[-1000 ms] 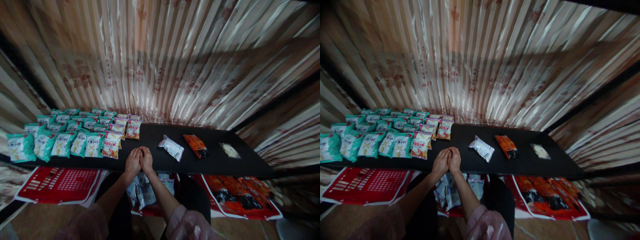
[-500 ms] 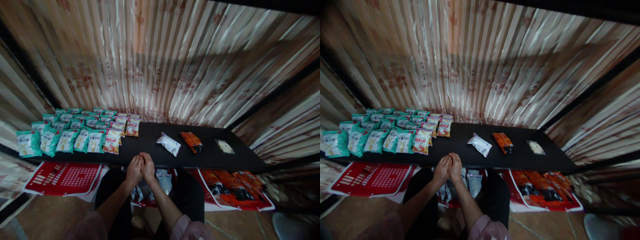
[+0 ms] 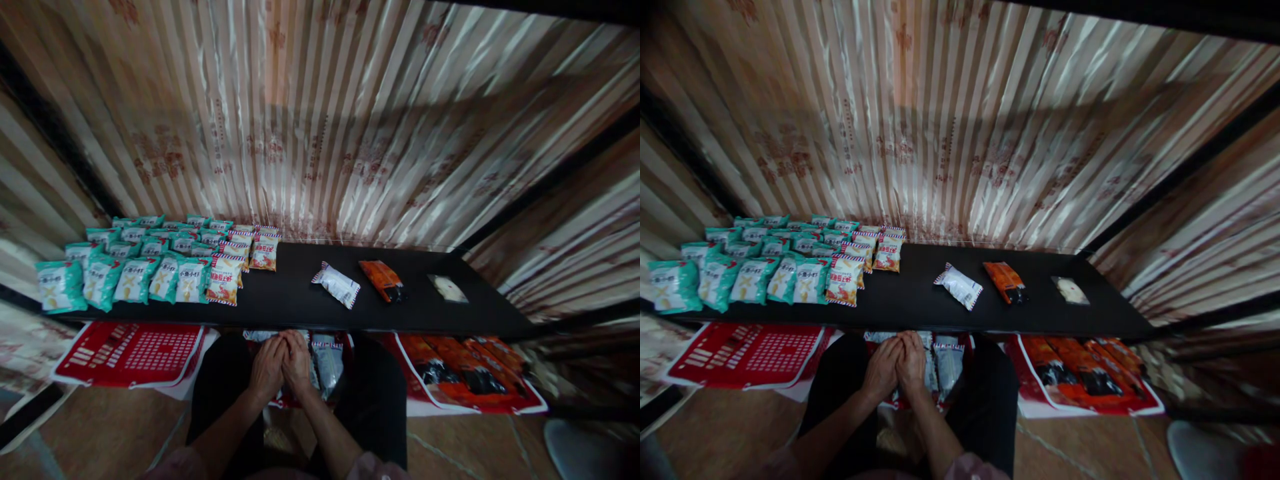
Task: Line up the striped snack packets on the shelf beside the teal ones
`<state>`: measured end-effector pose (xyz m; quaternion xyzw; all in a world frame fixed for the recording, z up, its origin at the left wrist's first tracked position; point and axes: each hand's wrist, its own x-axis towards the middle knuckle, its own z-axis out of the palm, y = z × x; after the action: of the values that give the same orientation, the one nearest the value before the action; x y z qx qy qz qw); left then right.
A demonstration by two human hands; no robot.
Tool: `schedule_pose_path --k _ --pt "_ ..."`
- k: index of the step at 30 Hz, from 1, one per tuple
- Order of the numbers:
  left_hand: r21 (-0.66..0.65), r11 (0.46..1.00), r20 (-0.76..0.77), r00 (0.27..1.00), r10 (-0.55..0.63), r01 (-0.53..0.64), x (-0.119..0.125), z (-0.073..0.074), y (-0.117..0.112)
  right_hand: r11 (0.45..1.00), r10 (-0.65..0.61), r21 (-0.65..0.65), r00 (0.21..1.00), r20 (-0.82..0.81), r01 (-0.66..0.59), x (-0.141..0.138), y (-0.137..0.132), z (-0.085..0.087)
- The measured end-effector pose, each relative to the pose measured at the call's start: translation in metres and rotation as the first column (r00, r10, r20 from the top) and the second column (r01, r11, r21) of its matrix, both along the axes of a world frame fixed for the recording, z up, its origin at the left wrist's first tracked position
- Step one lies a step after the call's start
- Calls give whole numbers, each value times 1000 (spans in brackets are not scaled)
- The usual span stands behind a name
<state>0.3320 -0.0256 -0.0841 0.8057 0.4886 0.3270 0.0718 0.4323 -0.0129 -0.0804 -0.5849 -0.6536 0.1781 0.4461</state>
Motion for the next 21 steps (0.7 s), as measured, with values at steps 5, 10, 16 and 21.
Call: schedule_pose_path --k 5,10,16,21 --pt "-161 983 -100 992 77 -92 -6 -21 -4 969 -148 -195 988 35 152 -3 3 -21" --pt "-288 937 -198 970 143 -197 -10 -30 -4 905 -269 -337 963 20 260 0 7 -36" --pt "-362 908 -239 963 128 -210 -6 -29 -3 803 -354 -550 926 -132 228 6 17 -39" --pt "-364 905 -228 963 144 -222 -6 -28 -3 778 -416 -593 877 -240 206 11 29 -44"
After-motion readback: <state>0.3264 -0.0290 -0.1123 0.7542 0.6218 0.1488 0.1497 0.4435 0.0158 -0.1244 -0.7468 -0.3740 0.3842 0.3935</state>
